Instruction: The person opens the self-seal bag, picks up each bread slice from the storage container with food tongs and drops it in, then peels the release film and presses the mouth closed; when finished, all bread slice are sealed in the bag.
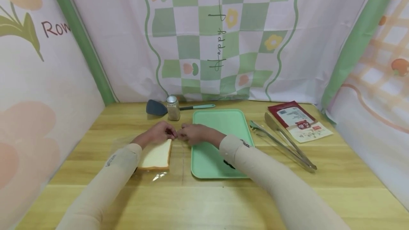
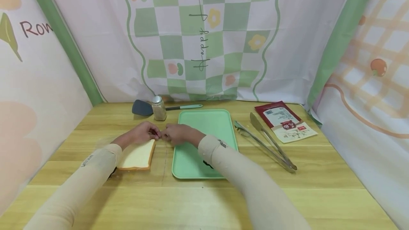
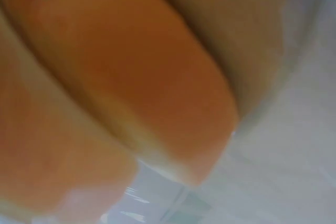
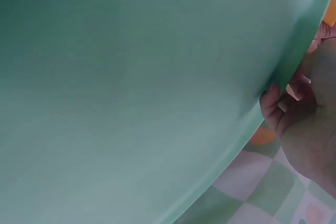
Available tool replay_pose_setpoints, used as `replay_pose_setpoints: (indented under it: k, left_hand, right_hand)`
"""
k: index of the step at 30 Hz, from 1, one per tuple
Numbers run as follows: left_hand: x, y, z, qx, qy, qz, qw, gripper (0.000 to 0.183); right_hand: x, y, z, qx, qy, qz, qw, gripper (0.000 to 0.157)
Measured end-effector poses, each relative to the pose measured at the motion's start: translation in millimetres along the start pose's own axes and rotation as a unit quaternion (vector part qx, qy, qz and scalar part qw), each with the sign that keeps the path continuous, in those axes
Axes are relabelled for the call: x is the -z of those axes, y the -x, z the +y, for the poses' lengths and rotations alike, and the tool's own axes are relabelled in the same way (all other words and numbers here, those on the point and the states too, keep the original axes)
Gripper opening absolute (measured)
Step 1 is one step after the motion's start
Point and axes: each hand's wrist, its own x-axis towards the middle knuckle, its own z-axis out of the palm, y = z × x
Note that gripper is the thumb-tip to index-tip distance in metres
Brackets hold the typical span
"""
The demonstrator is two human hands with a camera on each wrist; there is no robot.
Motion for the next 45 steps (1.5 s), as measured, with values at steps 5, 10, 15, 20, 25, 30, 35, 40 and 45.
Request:
replay_pose_setpoints:
  k: [5,10,15,20,25,30,35,40,45]
  left_hand:
    - [0.4,-0.6,0.9,0.004,0.001,0.003,1.0000,0.006]
    - [0.3,-0.3,0.5,-0.001,-0.005,0.003,1.0000,0.006]
    - [0.0,0.6,-0.3,-0.005,-0.004,0.004,1.0000,0.007]
    - [1.0,1.1,1.6,-0.016,-0.003,0.005,0.9999,0.007]
    - [0.9,0.4,2.5,-0.020,-0.011,0.006,0.9997,0.006]
    - [0.9,0.3,1.6,-0.023,-0.008,0.000,0.9997,0.007]
    - [1.7,0.1,-0.8,-0.025,-0.009,0.001,0.9996,0.008]
    - [-0.2,-0.3,-3.4,-0.024,-0.011,0.002,0.9996,0.006]
    - [-1.0,0.5,-3.3,-0.024,-0.012,0.007,0.9996,0.007]
  right_hand:
    - [2.2,4.0,0.5,0.015,-0.016,0.019,1.000,0.032]
    - [4.2,7.1,-0.8,0.031,-0.015,0.035,0.999,0.033]
    - [5.0,9.1,-0.5,0.028,-0.016,0.043,0.999,0.031]
    - [4.4,11.3,1.9,0.011,-0.028,0.048,0.998,0.022]
    - [7.2,12.5,3.0,0.011,-0.031,0.042,0.999,0.022]
    - [10.8,13.9,1.2,0.008,-0.002,0.030,1.000,0.022]
    - [14.2,20.7,-3.2,-0.008,0.017,0.029,0.999,0.016]
    - [13.3,32.6,-10.6,-0.021,0.013,0.043,0.999,0.011]
    - [16.0,50.1,-25.0,-0.016,-0.014,0.048,0.999,0.010]
